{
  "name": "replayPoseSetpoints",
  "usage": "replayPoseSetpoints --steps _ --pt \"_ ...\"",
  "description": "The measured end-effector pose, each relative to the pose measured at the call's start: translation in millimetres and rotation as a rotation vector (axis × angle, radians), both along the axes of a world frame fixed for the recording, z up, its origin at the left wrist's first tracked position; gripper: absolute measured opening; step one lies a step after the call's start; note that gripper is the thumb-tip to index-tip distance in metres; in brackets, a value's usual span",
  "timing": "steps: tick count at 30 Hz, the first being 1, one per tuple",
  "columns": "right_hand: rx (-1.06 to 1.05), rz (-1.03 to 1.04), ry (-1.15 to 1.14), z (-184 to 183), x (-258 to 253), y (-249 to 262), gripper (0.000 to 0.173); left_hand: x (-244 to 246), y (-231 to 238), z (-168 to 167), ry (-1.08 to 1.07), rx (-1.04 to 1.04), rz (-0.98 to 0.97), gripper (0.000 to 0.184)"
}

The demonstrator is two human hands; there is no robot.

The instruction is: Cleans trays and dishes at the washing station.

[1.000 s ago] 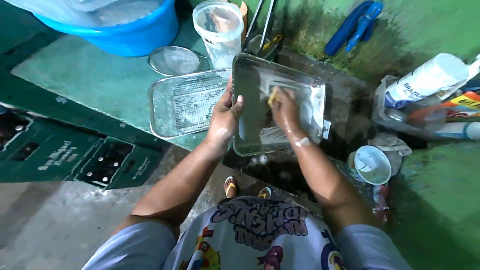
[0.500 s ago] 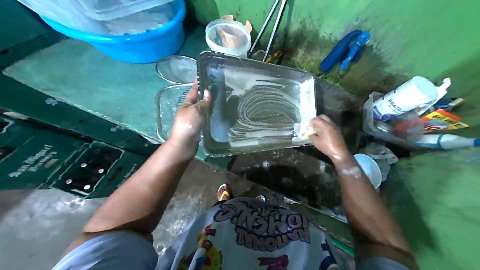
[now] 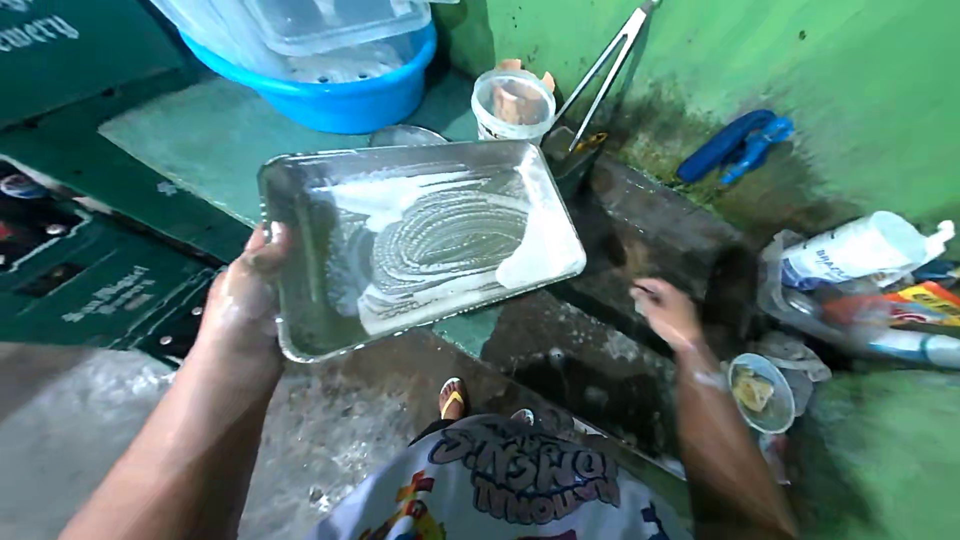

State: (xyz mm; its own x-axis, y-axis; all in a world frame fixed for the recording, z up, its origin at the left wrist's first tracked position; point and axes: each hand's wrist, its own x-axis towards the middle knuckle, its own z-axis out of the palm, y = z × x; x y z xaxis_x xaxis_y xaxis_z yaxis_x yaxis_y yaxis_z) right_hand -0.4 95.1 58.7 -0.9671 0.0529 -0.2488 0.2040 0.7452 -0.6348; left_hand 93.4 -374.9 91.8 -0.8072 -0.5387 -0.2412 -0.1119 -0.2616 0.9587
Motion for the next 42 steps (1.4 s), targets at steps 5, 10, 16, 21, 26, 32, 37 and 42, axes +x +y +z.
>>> replayPoseSetpoints --steps 5,10,16,21,26,32,37,42 --pt "-0.131 0.130 -0.020 -40 -67 -122 0.050 21 -24 9 0.061 -0.175 0.024 0.040" --pt "-0.201 0.133 -0.181 -50 -96 -155 0.042 50 -7 51 0.116 -0.206 -0.050 0.039" --pt "-0.313 -0.101 -0.237 -39 -94 -41 0.050 28 82 141 -0.257 -0.105 0.272 0.029" --pt "-0.278 -0.417 -0.232 -59 -66 101 0.047 28 68 93 -0.136 -0.155 0.098 0.026" --pt "-0.053 -0.454 -0.284 -62 -66 141 0.049 -1 59 17 -0.033 -0.128 -0.177 0.030" --pt "0.074 -0.344 0.487 55 -124 112 0.068 -76 151 -10 -0.158 -0.035 -0.358 0.040" --pt "0.066 -0.215 0.555 102 -187 89 0.063 -133 224 -53 -0.147 0.066 -0.562 0.057" --pt "0.056 -0.186 0.570 95 -197 107 0.045 -171 276 -80 -0.096 0.196 -0.618 0.059"
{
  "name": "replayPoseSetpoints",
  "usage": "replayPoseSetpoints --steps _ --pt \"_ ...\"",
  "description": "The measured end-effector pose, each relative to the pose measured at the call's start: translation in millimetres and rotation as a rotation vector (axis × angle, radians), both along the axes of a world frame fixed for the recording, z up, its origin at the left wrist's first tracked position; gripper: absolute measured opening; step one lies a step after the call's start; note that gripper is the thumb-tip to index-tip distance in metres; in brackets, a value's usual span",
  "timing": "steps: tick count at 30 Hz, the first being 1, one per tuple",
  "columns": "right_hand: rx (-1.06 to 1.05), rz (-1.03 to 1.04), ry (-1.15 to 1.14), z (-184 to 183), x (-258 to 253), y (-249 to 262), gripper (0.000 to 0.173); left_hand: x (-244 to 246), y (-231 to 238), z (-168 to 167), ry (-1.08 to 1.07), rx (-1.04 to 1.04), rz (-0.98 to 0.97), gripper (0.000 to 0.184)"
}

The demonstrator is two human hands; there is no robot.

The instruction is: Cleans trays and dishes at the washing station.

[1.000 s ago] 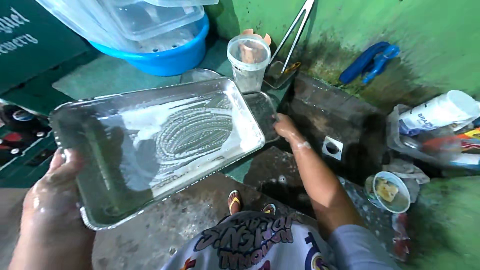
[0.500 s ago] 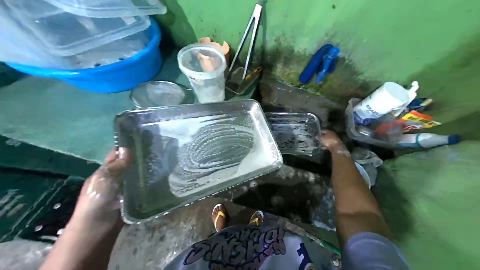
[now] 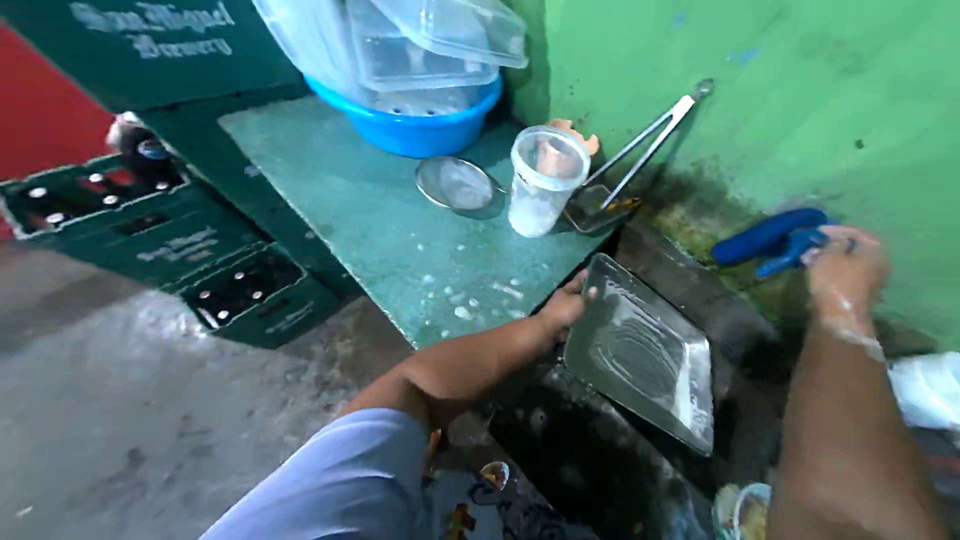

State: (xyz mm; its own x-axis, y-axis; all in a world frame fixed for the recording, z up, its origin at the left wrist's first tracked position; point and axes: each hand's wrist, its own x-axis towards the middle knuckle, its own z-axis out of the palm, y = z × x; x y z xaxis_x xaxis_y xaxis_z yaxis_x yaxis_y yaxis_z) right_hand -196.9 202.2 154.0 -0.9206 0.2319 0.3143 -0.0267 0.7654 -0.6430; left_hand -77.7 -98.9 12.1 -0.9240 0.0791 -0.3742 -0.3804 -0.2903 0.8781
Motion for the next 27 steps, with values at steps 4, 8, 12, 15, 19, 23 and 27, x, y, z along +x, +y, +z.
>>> replayPoseSetpoints --steps 4,8,12,15,19,23,27 --pt "-0.490 0.027 0.158 -23 -9 12 0.043 -18 14 -14 -0.061 -0.027 -0.048 0.062" --pt "-0.926 -0.073 0.117 -63 -8 -14 0.035 -32 11 -19 -0.020 -0.239 -0.148 0.064" --pt "-1.354 0.054 -0.035 -116 -15 -32 0.034 -39 -3 -15 0.071 -0.547 -0.371 0.071" --pt "-1.515 -0.014 0.011 -117 -20 -51 0.043 -32 -25 1 0.173 -0.639 -0.493 0.064" --pt "-1.573 0.110 0.010 -120 -42 -39 0.063 -11 -94 28 0.283 -0.851 -0.358 0.041" --pt "-0.511 0.120 -0.361 -80 -36 -122 0.031 -21 -195 16 0.493 -1.283 -0.090 0.032" --pt "0.119 0.607 -0.081 -41 -12 -233 0.059 -35 -263 18 0.475 -1.624 -0.104 0.043"
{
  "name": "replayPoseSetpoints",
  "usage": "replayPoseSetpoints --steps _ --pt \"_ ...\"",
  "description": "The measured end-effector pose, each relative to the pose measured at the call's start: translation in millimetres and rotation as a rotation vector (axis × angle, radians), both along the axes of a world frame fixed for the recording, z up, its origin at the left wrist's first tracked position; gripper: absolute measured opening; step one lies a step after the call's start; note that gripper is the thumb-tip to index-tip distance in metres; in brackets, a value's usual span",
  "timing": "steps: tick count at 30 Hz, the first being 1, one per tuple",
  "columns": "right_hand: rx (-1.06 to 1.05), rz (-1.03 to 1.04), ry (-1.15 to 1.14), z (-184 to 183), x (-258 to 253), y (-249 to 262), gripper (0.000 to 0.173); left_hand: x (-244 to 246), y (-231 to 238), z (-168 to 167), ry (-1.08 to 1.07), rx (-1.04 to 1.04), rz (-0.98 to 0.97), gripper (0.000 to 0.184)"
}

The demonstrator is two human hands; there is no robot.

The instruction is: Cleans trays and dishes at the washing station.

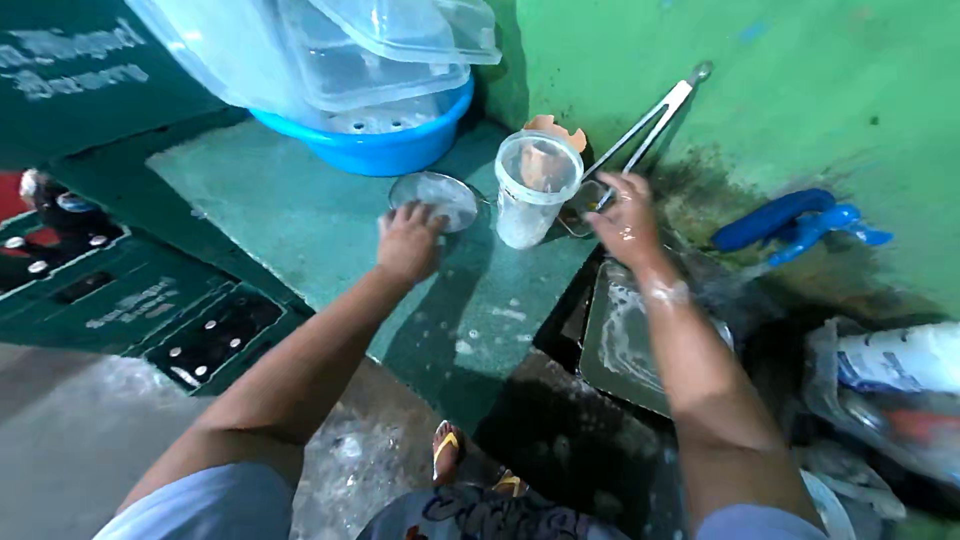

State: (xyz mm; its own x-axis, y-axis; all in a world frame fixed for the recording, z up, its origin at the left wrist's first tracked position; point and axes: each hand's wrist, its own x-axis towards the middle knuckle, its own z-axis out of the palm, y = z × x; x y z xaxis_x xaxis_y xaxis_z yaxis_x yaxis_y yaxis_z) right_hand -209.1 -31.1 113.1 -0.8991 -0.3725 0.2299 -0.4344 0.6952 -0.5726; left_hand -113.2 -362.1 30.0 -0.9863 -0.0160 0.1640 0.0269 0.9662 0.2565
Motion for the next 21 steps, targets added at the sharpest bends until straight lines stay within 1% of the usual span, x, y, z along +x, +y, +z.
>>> replayPoseSetpoints --steps 1,2,3,5,6,9,12,14,17,19,21 --pt "0.093 0.095 0.051 6 5 -23 0.065 -6 -9 -2 -0.042 -0.048 0.006 0.048" --pt "0.166 0.159 0.072 8 8 -41 0.063 -11 -16 -6 -0.074 -0.084 -0.001 0.050" --pt "0.218 0.188 0.057 7 8 -54 0.055 -17 -21 -10 -0.103 -0.114 -0.011 0.047" --pt "0.234 0.179 0.045 7 7 -57 0.030 -24 -27 -16 -0.132 -0.144 -0.048 0.034" --pt "0.216 0.151 0.061 11 9 -49 0.025 -24 -28 -18 -0.128 -0.153 -0.066 0.030" --pt "0.150 -0.051 0.098 35 29 5 0.028 -14 -21 -16 -0.001 -0.120 -0.169 0.024" --pt "0.128 -0.295 0.192 45 56 64 0.030 0 2 2 0.114 -0.062 -0.269 0.014" --pt "0.154 -0.432 0.189 38 65 83 0.029 5 22 23 0.079 -0.049 -0.259 0.013" --pt "0.217 -0.542 0.087 9 58 96 0.028 10 51 55 -0.019 -0.105 -0.202 0.012" --pt "0.155 -0.581 0.010 -16 46 102 0.028 13 63 72 -0.045 -0.168 -0.159 0.011" --pt "0.044 -0.583 -0.129 -39 35 112 0.030 16 67 87 -0.103 -0.215 -0.094 0.012"
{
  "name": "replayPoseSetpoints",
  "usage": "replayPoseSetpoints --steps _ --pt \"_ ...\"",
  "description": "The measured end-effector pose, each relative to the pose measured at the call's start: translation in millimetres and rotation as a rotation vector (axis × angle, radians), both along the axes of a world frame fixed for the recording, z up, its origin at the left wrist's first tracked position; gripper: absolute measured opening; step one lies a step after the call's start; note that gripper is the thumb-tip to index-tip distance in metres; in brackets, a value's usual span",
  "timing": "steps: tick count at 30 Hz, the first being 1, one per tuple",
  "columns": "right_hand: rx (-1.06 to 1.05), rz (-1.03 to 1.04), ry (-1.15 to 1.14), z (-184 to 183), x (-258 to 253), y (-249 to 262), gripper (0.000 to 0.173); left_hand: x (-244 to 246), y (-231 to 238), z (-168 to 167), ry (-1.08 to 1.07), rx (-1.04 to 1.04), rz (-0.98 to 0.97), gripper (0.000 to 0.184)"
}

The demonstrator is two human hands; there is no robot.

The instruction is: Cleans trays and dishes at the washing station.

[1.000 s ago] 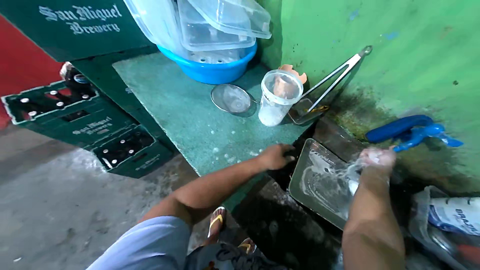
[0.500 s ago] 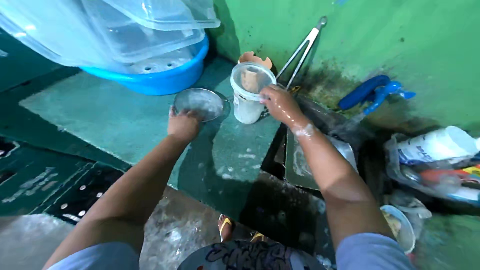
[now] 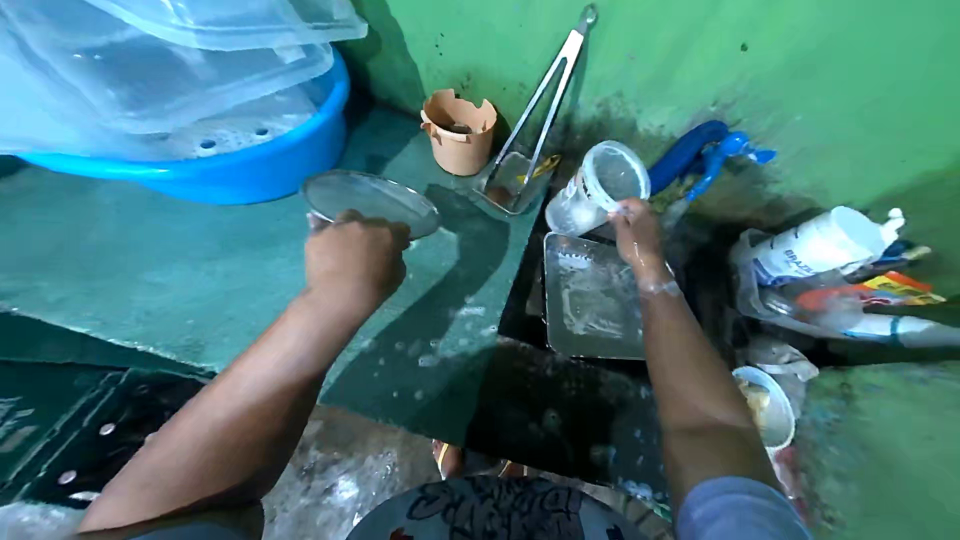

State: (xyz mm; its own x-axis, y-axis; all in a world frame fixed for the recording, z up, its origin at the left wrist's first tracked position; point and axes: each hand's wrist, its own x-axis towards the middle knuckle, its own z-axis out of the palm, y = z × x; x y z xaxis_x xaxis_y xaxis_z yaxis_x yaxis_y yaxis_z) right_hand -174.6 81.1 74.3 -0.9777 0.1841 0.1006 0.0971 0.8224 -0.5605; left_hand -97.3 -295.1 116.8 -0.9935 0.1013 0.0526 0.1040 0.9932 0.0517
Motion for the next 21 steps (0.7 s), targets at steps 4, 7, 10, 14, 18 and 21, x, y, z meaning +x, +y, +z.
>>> replayPoseSetpoints --steps 4,7,10,14,18,21 --pt "-0.364 -0.075 -0.065 -35 -11 39 0.037 5 -10 13 0.057 -0.030 0.086 0.014" --pt "-0.680 -0.247 0.020 -42 -10 61 0.036 24 -5 15 0.218 0.082 -0.069 0.014" --pt "-1.133 -0.344 0.051 -38 -18 70 0.038 39 28 16 0.260 0.224 -0.377 0.012" --pt "-1.619 -0.404 0.153 -39 -33 72 0.025 34 97 -15 0.229 0.228 -0.710 0.008" --pt "-1.479 -0.414 0.035 -29 -48 72 0.026 14 164 -48 0.127 0.220 -0.886 0.014" --pt "-1.162 -0.081 -0.161 -11 -35 82 0.032 -14 203 -81 0.106 0.224 -0.976 0.017"
